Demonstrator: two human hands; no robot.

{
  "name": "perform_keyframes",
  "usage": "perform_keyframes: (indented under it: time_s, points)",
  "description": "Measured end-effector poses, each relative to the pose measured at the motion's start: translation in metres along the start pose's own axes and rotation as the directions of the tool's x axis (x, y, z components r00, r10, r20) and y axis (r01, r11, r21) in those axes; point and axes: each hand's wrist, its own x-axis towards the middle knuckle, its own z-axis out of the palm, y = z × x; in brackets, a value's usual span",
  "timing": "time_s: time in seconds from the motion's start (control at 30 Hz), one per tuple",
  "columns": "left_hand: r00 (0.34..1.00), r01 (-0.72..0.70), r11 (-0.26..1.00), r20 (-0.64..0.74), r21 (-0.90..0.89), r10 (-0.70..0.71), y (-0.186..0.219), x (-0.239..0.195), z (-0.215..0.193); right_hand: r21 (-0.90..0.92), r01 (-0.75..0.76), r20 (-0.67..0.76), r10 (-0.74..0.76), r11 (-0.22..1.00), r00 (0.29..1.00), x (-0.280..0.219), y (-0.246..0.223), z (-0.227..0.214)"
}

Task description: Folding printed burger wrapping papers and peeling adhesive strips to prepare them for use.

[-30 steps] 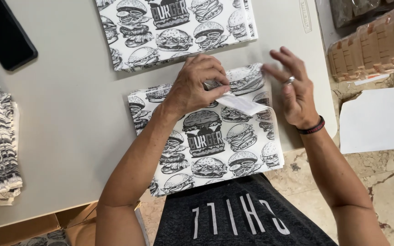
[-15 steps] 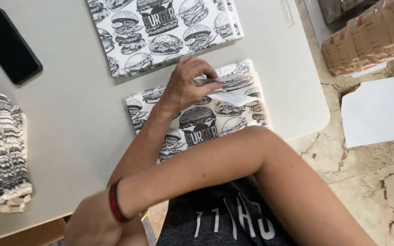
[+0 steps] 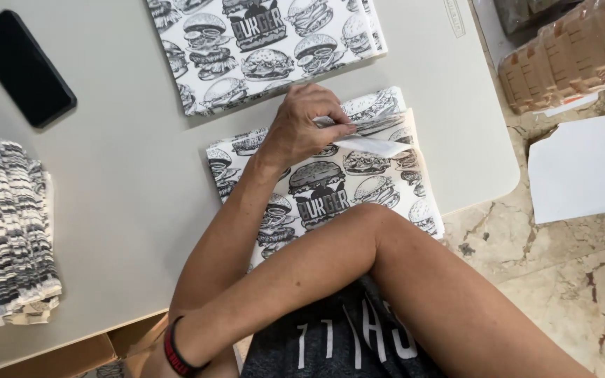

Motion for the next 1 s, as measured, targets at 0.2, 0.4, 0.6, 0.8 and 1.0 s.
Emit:
perform_keyframes:
  time_s: [0.2,0.4,0.6,0.8,1.0]
  points:
    - [1.000,-0.003,1.000,0.030,-0.019,0.004,-0.001,-0.001,-0.002,-0.322,0.123,0.134,-0.083,0.939,0.988,-0.163,0.056,-0.049]
    - [0.999,0.026,0.997,0.027,-0.068,-0.024,-0.024,-0.009,0.010,0.453,-0.737,-0.544,0.810,0.502,0.217,-0.447,0.072,-0.174]
    - [0.994,-0.104,0.994,0.018,0.042,0.103,-0.026,-0.012,0.009,0.632,-0.731,-0.350,0.936,0.259,0.029,-0.707,-0.054,-0.119]
    - [0.998,-0.066,0.997,-0.003,0.040,0.066,-0.020,-0.012,0.007,0.956,-0.282,-0.036,0.923,-0.080,-0.382,-0.736,-0.127,-0.024]
    - [0.991,-0.133,0.991,0.014,0.033,0.133,-0.017,-0.010,0.001,0.978,-0.141,0.129,0.974,-0.156,-0.185,-0.717,-0.123,-0.004]
